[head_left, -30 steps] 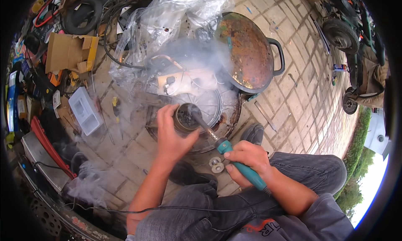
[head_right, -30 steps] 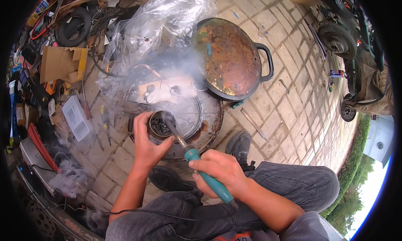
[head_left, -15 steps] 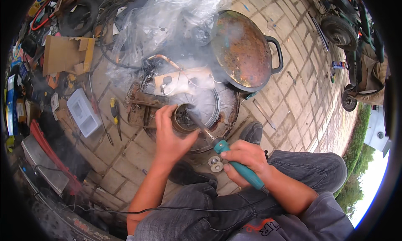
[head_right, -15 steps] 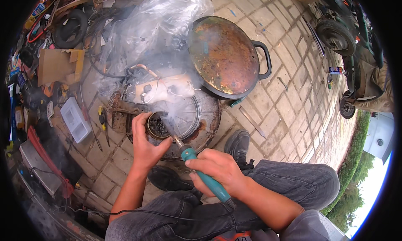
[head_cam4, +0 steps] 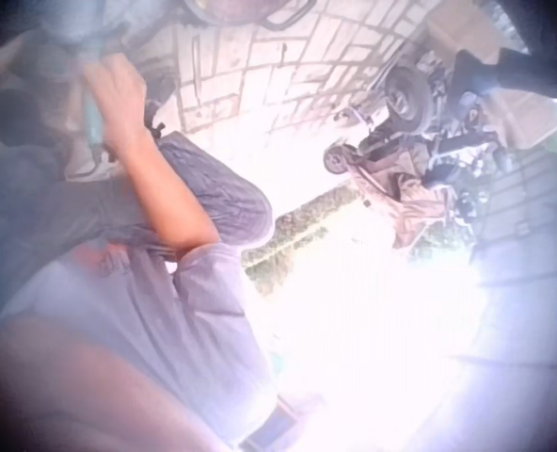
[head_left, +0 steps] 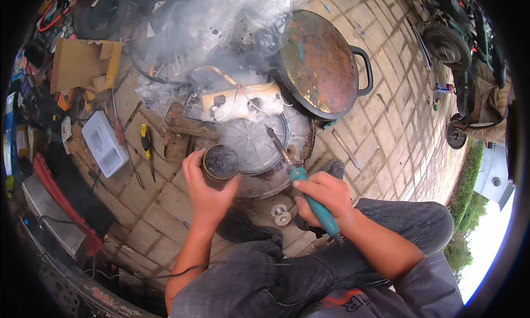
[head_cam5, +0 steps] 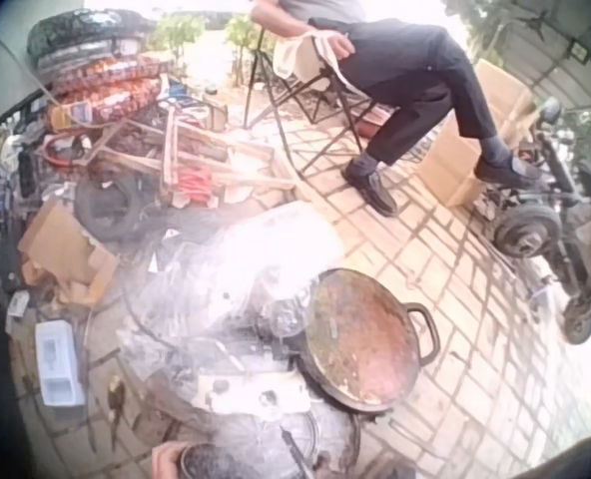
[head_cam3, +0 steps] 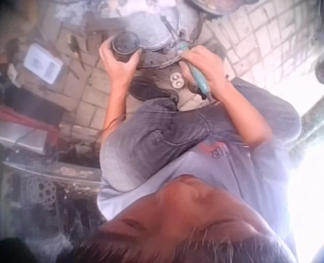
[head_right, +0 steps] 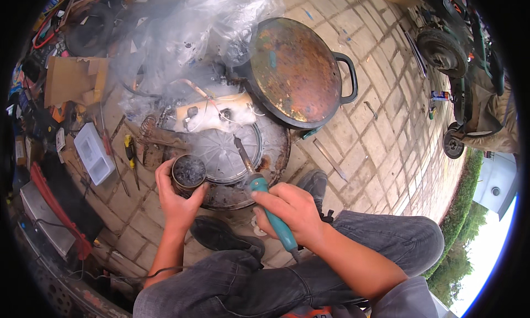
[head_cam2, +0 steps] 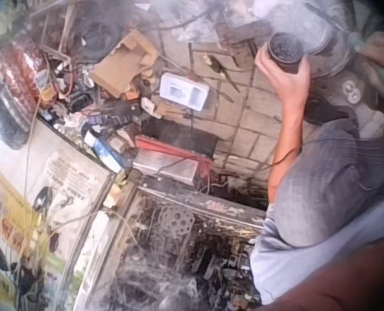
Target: The person uses a soldering iron to apply solder to wires and components on a small circuit board. They dip the iron into a tin, apply solder to a white cylindrical object, then solder wires to the board and scrape the surface with a metal file.
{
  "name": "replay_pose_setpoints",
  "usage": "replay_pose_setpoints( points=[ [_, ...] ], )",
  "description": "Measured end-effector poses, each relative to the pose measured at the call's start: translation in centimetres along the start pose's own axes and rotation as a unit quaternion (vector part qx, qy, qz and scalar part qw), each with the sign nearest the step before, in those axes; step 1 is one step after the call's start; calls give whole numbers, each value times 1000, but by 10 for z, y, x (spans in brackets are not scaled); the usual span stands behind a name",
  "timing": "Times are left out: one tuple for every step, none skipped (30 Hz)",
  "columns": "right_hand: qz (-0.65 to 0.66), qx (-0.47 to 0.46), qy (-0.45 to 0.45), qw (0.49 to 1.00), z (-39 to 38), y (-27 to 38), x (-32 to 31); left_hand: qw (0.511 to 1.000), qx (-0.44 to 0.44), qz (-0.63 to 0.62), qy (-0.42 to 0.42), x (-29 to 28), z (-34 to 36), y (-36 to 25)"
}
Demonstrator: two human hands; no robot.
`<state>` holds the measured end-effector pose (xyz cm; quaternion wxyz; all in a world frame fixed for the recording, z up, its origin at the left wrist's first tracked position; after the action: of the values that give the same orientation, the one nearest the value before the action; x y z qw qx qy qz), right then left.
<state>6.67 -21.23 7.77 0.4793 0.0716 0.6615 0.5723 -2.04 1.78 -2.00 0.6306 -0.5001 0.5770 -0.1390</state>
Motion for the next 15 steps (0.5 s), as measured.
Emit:
replay_pose_setpoints(
  points=[
    [-21, 4, 15, 1000, 0, -8, 8, 1000, -8, 2, -5, -3, -3, 4],
    [-36, 5, 26, 999, 1, -15, 14, 1000, -13, 1, -8, -4, -4, 5],
    [-50, 3, 44, 998, -1, -23, 18, 1000, -13, -2, -4, -4, -5, 5],
    [-61, -1, 63, 996, -2, -33, 22, 1000, -14, -2, -1, -5, -6, 6],
    [-73, -3, 81, 994, -6, -41, 27, 1000, -14, -3, 3, -4, -6, 6],
    [-77, -1, 89, 993, -11, -50, 29, 1000, -4, 9, 5, -4, -5, 5],
    [-75, -5, 94, 993, -15, -55, 31, 1000, 3, 23, 7, -5, -5, 3],
    [-74, -9, 100, 992, -17, -59, 32, 999, 11, 37, 10, -5, -6, 2],
    [-72, -12, 105, 992, -19, -61, 34, 1000, 8, 26, 14, -4, -7, 4],
    [-75, -18, 101, 992, -18, -62, 36, 1000, 5, 15, 17, -2, -8, 6],
    [-78, -24, 97, 992, -17, -62, 38, 1000, 3, 4, 21, -1, -9, 7],
    [-81, -30, 93, 992, -16, -63, 40, 1000, 4, 11, 23, 0, -9, 5],
    [-82, -35, 92, 992, -15, -63, 40, 1000, 7, 18, 24, 1, -8, 2],
    [-83, -39, 91, 992, -13, -63, 40, 999, 9, 25, 26, 1, -7, 1],
    [-84, -44, 89, 992, -12, -63, 41, 999, 13, 23, 27, 1, -7, 2]
  ],
)
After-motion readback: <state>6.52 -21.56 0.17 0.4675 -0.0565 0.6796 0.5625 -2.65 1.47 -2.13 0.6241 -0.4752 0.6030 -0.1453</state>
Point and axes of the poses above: each hand's wrist, its own z-axis towards the middle knuckle, its own x-axis out of the palm, y = z × x, the point moved 2 cm from there along z, towards the middle knuckle, and after that the axes turned 10 degrees about z, right-handed, at the moved point
